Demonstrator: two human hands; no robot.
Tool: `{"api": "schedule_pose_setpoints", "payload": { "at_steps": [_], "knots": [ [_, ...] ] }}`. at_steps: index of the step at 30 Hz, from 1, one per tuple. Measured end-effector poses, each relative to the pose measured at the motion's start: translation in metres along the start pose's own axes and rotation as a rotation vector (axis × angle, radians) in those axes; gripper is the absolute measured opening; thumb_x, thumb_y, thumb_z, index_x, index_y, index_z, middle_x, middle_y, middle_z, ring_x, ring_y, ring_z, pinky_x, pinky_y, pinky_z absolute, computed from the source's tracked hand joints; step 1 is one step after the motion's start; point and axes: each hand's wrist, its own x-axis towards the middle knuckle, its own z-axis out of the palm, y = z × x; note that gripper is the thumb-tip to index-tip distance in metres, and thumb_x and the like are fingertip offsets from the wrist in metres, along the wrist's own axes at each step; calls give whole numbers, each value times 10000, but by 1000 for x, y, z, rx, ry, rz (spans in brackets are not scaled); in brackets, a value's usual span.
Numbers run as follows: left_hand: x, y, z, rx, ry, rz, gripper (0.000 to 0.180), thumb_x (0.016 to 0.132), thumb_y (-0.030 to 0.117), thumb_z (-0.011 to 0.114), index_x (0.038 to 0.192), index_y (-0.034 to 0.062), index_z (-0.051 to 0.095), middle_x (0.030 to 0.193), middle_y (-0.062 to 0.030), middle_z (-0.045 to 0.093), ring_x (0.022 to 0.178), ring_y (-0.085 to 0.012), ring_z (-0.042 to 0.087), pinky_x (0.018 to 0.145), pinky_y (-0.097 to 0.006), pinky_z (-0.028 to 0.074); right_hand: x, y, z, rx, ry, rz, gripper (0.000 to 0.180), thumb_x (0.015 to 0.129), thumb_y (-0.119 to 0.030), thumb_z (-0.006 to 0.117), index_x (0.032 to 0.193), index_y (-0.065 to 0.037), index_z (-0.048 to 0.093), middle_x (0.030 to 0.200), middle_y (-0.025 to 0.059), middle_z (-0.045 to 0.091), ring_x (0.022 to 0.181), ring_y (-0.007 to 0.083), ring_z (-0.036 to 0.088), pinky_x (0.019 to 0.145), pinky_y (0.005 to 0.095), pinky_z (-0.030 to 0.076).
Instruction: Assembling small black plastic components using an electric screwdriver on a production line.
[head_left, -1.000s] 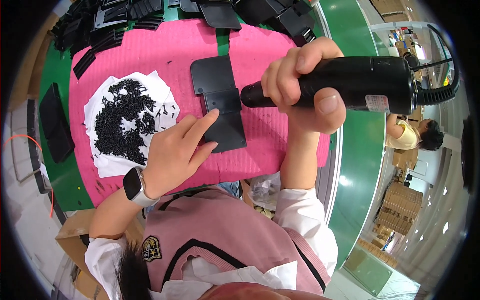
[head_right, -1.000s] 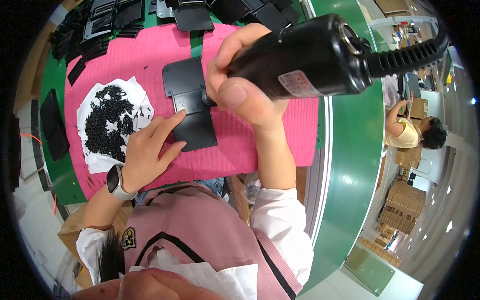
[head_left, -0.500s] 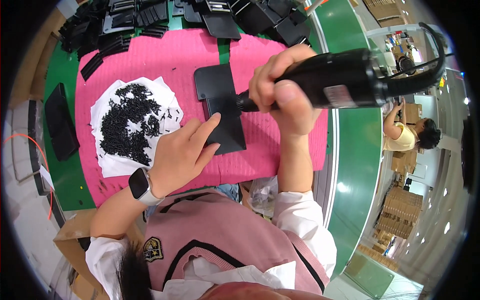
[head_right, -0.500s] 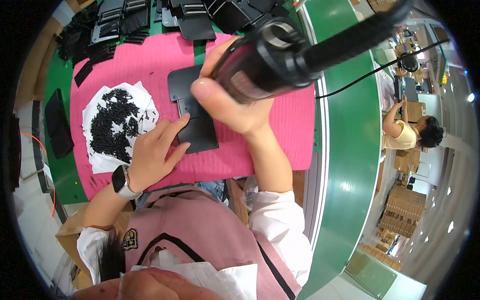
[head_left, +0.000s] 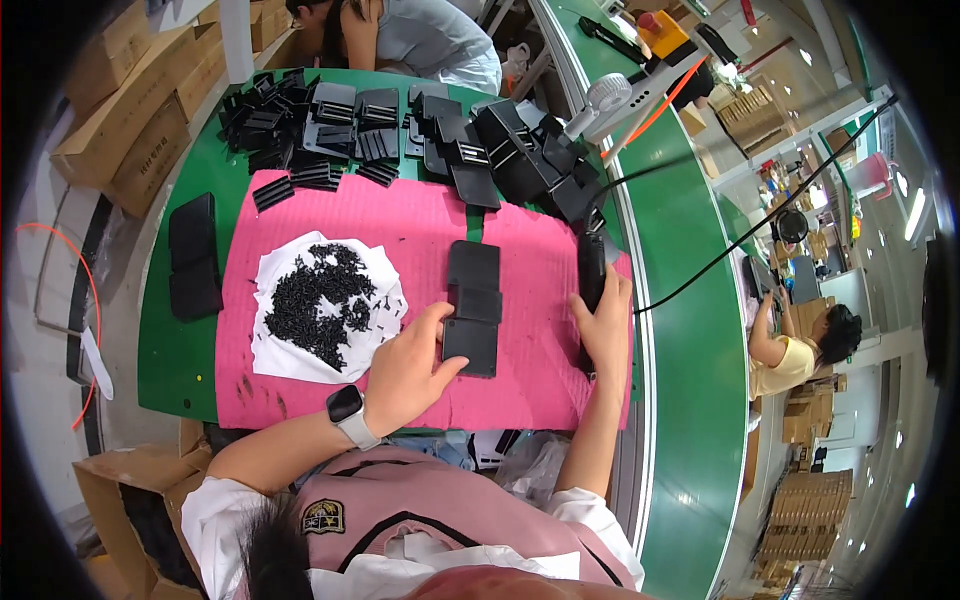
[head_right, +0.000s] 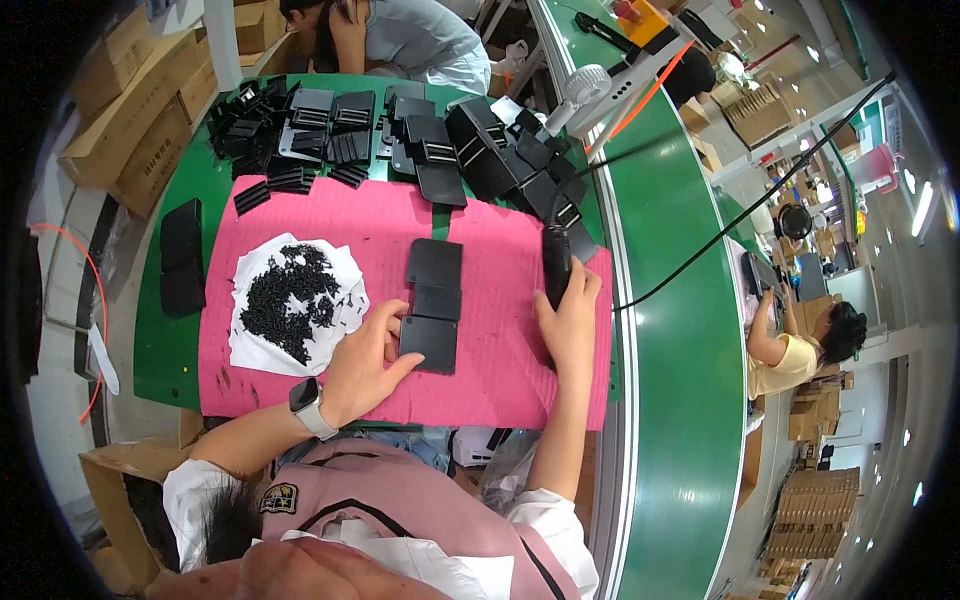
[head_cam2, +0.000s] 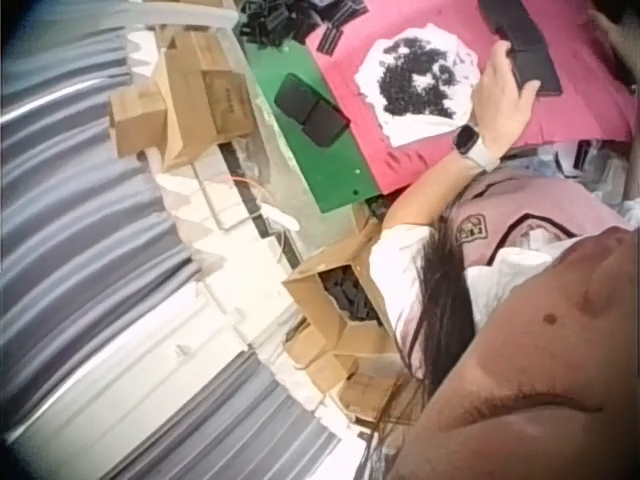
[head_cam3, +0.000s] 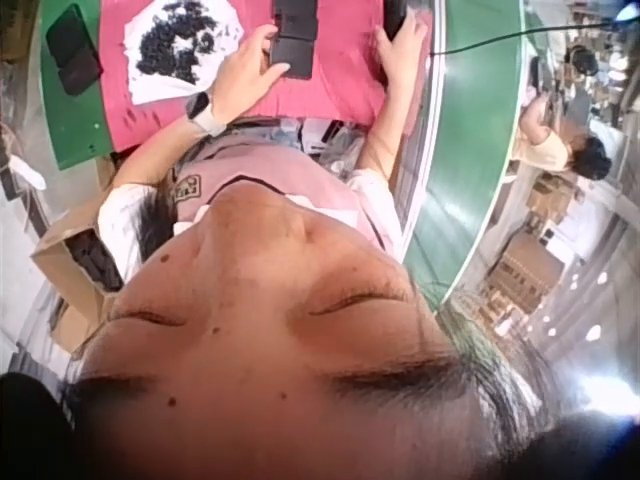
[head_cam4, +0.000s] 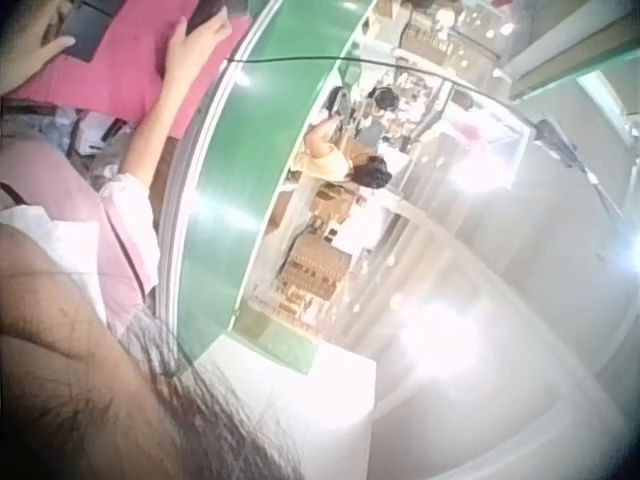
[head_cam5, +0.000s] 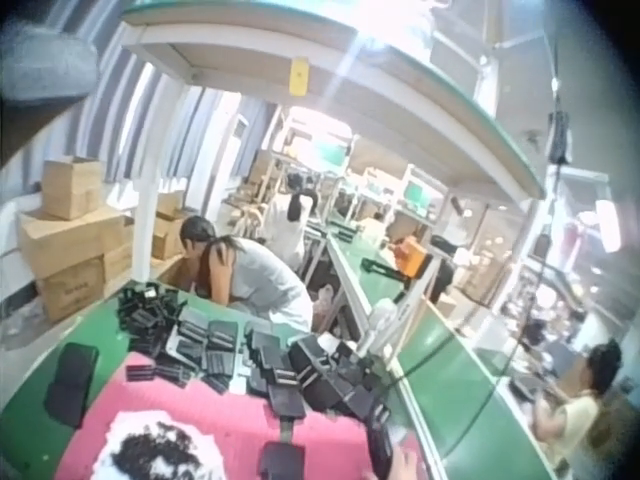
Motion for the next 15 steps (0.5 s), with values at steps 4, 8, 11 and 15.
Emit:
{"api": "schedule_pose_setpoints", "payload": {
  "at_steps": [4,8,11,15],
  "knots": [
    [0,7,4,-458,132,-85,373,778,32,648,1097,13,456,898,-132,608,723,-279,633,620,-350,499,-2,-50,-19,-244,190,-102,768,642,-113,772,1316,-28,413,1373,232,334,1248,393,404,992,466,379],
    [1,9,-15,-410,200,102,186,781,-38,590,942,-1,506,810,-129,602,705,-283,620,609,-346,485,1,-126,-42,-229,-408,-829,863,538,-82,789,1325,-128,438,1360,122,428,1306,331,365,1033,536,294],
    [2,21,-49,-223,274,518,178,739,-93,570,892,-3,555,795,-130,596,673,-304,596,577,-367,480,0,-143,-37,-155,-600,-909,552,564,-138,786,1075,-86,587,993,89,596,976,273,585,764,440,458],
    [-10,4,-77,-91,667,450,456,713,74,735,1106,-7,520,997,-153,581,875,-299,581,770,-364,483,-8,-153,-9,343,-554,-904,288,620,-195,788,792,-40,616,629,72,512,522,230,541,470,358,405]
  ]
}}
